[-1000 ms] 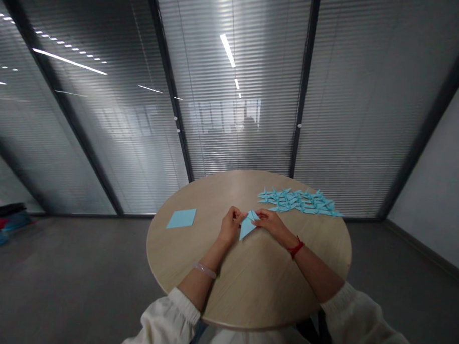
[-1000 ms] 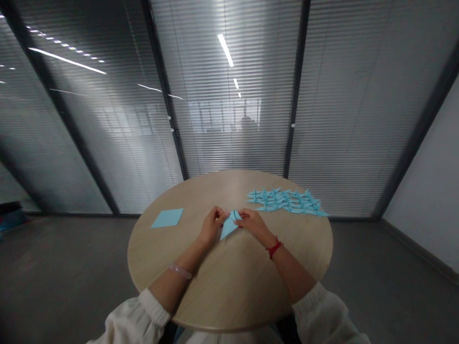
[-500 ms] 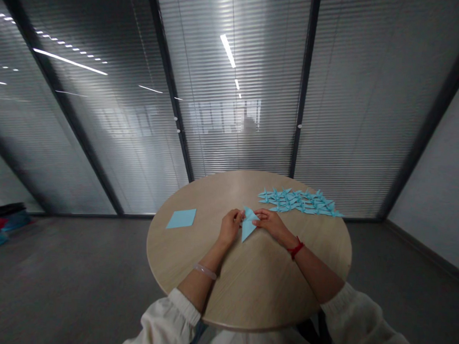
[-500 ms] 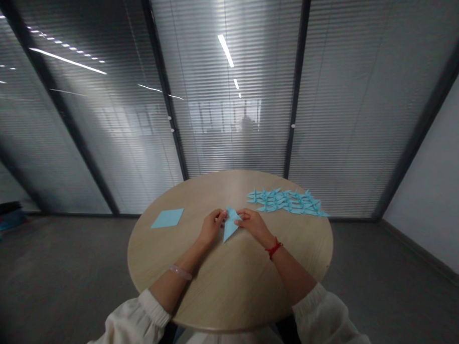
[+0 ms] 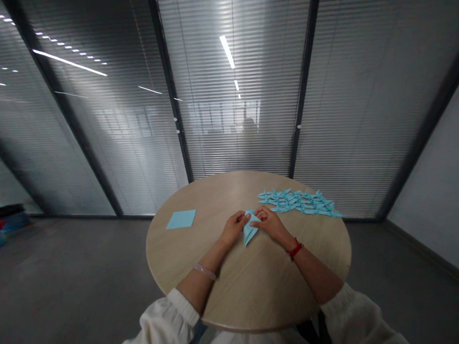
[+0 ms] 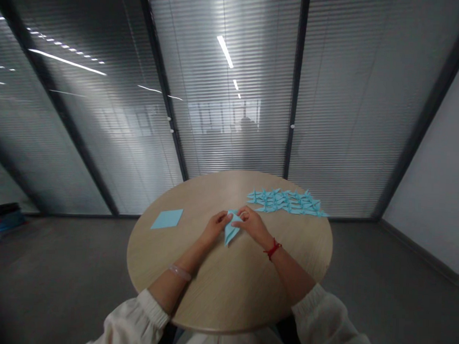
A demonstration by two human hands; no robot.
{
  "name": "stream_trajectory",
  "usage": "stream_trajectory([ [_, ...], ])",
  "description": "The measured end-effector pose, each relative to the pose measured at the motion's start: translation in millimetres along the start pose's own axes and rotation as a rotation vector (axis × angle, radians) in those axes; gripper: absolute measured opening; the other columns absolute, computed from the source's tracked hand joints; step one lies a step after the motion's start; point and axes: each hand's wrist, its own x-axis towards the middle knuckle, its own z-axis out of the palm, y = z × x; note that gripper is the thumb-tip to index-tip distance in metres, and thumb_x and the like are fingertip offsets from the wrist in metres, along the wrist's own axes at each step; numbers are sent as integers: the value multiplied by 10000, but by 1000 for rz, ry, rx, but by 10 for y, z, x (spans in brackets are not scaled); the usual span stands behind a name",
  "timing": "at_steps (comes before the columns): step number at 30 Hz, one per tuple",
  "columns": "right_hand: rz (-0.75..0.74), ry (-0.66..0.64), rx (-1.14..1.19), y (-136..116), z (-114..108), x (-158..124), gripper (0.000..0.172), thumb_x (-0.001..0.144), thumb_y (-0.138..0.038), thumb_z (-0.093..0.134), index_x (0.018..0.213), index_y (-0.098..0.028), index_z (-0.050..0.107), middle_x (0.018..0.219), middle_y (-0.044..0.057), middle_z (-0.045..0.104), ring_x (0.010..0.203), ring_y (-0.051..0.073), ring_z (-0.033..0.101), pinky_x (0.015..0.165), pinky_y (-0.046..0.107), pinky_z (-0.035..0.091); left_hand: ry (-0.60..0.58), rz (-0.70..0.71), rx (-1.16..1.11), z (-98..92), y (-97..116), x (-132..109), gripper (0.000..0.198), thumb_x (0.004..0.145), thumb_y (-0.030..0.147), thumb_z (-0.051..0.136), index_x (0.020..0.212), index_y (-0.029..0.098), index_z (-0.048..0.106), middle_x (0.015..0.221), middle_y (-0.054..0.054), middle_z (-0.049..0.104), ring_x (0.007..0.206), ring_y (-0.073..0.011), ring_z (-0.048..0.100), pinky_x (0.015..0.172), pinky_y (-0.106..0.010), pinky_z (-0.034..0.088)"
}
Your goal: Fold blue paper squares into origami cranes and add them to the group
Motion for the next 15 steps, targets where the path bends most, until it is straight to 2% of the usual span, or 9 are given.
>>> stream_trajectory([
  [4,30,30,104,-67,1,-8,413,591,-444,781,858,-190,595,734,1,664,670,160,623,634,279,465,26,-98,-186,-16,20,-10,497,694,613,632,859,144,627,709,-7,580,642,-119,520,583,-219,409],
  [8,71,58,155,-109,-9,-16,380,607,-468,759,842,-186,659,797,31,691,735,186,641,716,324,490,35,-166,-363,-24,52,-34,433,718,543,656,916,159,631,834,-34,638,743,-134,582,649,-230,460],
  [13,62,106,163,-127,-10,-26,379,600,-477,762,827,-183,687,818,47,699,740,193,640,719,335,498,42,-214,-492,-16,58,-26,328,741,456,662,894,167,625,840,-43,656,716,-129,599,599,-214,480],
  [15,47,125,150,-123,-16,-23,371,607,-481,755,813,-179,691,815,50,700,738,193,639,712,332,499,35,-212,-505,-13,71,-26,345,763,475,636,915,166,626,872,-62,663,738,-140,608,612,-224,493],
])
